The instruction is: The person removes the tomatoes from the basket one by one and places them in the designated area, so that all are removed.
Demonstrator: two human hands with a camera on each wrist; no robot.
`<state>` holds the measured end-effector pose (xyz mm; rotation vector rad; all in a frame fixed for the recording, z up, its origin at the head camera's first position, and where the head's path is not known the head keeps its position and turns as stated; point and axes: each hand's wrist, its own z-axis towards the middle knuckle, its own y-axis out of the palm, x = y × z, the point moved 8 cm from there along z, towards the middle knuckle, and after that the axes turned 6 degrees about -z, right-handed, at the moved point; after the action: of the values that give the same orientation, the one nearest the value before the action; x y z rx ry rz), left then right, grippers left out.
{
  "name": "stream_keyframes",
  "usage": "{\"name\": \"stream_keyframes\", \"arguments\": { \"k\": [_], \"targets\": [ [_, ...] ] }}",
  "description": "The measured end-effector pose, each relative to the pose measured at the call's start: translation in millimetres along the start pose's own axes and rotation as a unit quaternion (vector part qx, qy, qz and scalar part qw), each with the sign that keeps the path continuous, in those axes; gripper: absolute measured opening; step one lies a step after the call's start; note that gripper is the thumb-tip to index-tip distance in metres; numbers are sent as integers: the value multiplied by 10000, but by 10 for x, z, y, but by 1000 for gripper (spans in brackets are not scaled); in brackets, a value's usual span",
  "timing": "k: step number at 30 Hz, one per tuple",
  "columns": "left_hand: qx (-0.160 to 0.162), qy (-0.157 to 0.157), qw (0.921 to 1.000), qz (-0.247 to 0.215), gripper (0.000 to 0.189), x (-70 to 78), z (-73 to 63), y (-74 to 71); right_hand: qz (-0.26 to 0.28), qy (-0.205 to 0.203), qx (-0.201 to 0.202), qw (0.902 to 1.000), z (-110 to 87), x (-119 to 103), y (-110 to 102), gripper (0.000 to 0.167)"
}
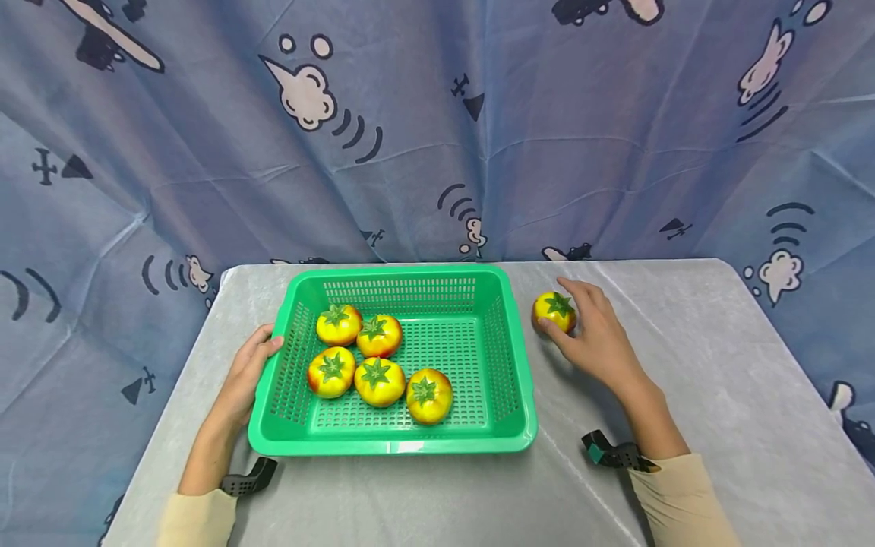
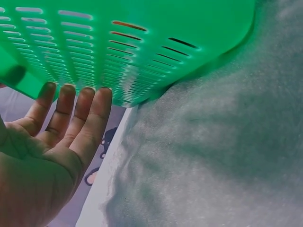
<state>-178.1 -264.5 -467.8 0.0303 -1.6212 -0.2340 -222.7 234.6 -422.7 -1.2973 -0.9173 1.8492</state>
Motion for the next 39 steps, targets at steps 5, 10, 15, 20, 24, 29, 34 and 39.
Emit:
{"name": "stream_keyframes", "arguments": {
  "k": [5, 10, 15, 20, 24, 29, 34, 39],
  "targets": [
    [-27, 23, 10000, 53, 22, -9, -9, -3, 29, -95, -22, 9999, 19, -143, -71, 71],
    [-42, 23, 9998, 182, 23, -29, -16, -19, 26, -170, -125, 9998, 52, -268, -108, 69],
    [8, 15, 9997, 243, 24, -24, -8, -19, 16, -364, -197, 9991, 102, -391, -145, 70],
    [45, 13, 9995, 305, 25, -10, -1, -15, 65, -483, -319, 9983, 169, -526, -191, 67],
    [27, 10, 9995, 307, 25, -13, -6, -13, 15, -580, -422, 9974, 219, -625, -219, 65],
    [12, 4, 9996, 283, 23, -20, -14, -14, -56, -795, -446, 9958, 263, -734, -268, 63],
    [28, 14, 9997, 249, 23, -24, -7, -22, -46, -939, -560, 9940, 316, -830, -284, 63],
    [28, 40, 9997, 242, 23, -20, 1, -24, -48, -969, -702, 9928, 362, -910, -269, 61]
  ]
}}
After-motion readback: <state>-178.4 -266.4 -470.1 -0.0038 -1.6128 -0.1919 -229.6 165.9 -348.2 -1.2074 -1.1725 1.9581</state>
